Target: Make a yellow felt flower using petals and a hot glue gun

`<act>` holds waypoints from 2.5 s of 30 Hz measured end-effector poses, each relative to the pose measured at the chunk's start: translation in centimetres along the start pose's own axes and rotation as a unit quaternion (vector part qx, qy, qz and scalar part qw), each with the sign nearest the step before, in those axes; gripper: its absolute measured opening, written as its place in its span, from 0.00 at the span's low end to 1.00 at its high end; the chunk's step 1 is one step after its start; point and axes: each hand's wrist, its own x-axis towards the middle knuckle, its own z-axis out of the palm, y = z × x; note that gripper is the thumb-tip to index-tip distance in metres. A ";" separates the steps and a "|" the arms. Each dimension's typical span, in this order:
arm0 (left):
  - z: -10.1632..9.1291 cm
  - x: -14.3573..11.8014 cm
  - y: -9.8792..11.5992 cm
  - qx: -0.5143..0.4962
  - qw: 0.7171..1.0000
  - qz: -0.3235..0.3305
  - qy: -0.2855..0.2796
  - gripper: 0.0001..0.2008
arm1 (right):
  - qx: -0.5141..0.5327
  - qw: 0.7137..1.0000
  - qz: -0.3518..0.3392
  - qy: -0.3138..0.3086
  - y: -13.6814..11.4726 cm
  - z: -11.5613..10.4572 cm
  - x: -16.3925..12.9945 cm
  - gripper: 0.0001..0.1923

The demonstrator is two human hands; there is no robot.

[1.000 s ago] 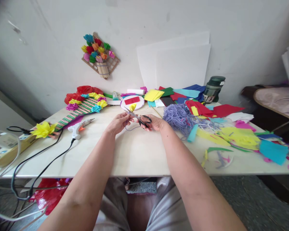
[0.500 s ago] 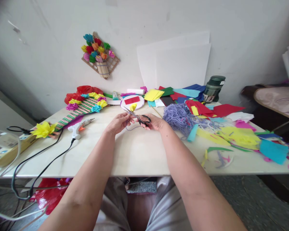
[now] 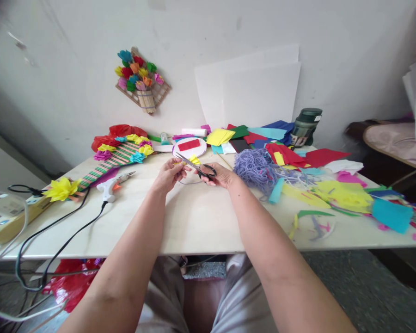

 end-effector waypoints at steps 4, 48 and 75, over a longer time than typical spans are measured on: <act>0.3 -0.1 0.2 -0.011 1.000 -0.002 -0.016 0.21 | 0.015 1.000 -0.004 0.008 -0.2 0.5 0.0 0.28; 0.3 -0.1 -0.4 0.155 0.988 0.018 -0.012 0.18 | 0.015 0.998 -0.003 0.067 0.3 2.0 1.0 0.28; 0.4 0.0 -0.7 0.190 0.982 0.009 -0.022 0.16 | 0.001 0.994 -0.016 0.104 0.6 2.2 1.4 0.24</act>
